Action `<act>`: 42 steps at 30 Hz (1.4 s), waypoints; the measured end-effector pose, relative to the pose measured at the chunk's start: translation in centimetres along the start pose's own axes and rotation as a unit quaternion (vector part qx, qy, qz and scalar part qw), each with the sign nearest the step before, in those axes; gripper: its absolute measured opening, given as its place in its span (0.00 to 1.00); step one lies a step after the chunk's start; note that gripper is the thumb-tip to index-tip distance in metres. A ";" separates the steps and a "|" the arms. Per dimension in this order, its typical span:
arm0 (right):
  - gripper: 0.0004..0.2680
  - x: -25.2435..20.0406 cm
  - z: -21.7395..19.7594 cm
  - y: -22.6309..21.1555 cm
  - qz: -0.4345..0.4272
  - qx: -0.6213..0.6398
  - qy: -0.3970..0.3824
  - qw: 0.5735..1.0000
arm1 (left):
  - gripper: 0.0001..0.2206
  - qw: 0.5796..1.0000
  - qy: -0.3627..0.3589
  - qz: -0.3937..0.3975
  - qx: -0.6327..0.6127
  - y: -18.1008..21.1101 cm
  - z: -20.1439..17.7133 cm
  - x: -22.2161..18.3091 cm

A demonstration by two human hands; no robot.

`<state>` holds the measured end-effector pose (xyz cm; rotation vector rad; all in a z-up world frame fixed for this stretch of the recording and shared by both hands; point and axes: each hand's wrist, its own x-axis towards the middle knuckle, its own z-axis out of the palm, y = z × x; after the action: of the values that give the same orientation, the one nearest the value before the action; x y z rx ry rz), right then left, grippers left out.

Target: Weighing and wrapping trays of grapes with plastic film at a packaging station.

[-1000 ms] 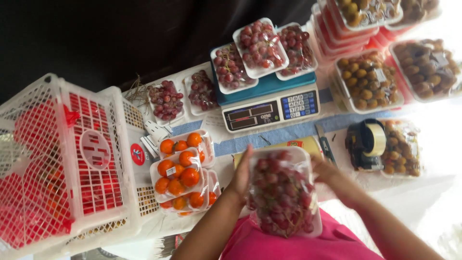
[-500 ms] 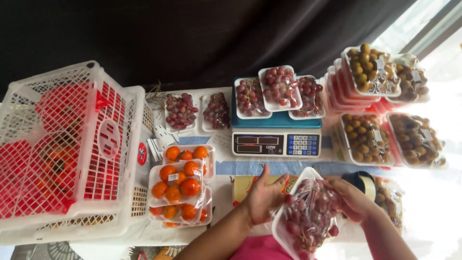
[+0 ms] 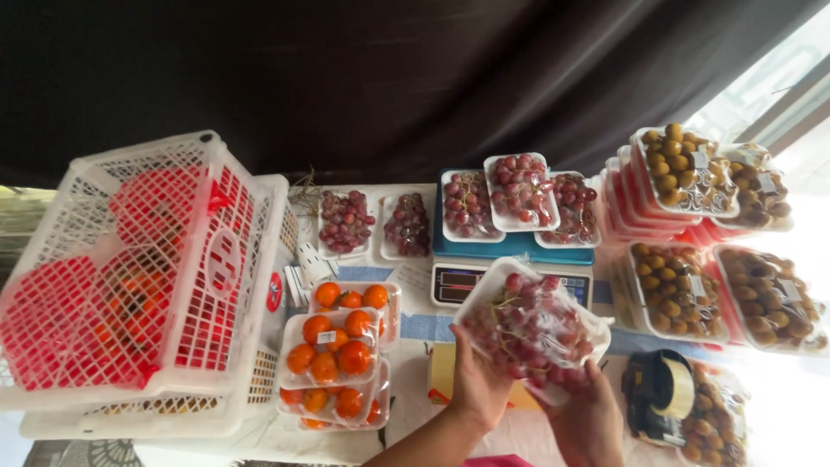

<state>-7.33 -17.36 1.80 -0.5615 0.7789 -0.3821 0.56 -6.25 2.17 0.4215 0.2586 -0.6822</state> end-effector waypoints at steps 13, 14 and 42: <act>0.05 -1.6 2.1 -6.7 -0.230 -0.449 -0.109 0.856 | 0.42 0.995 -0.089 0.006 0.039 3.0 -1.2 -2.2; 0.05 -1.8 2.5 -6.8 -0.230 -0.450 -0.107 0.856 | 0.42 0.995 -0.089 0.004 0.038 2.9 -1.3 -2.2; 0.05 -1.4 3.2 -5.6 -0.222 -0.359 -0.160 0.892 | 0.42 0.999 -0.037 -0.001 0.025 2.5 -2.9 -1.9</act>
<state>-6.52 -19.99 7.81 -1.4794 0.4447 -0.3995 0.44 -2.14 1.02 0.4427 0.1718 -0.7065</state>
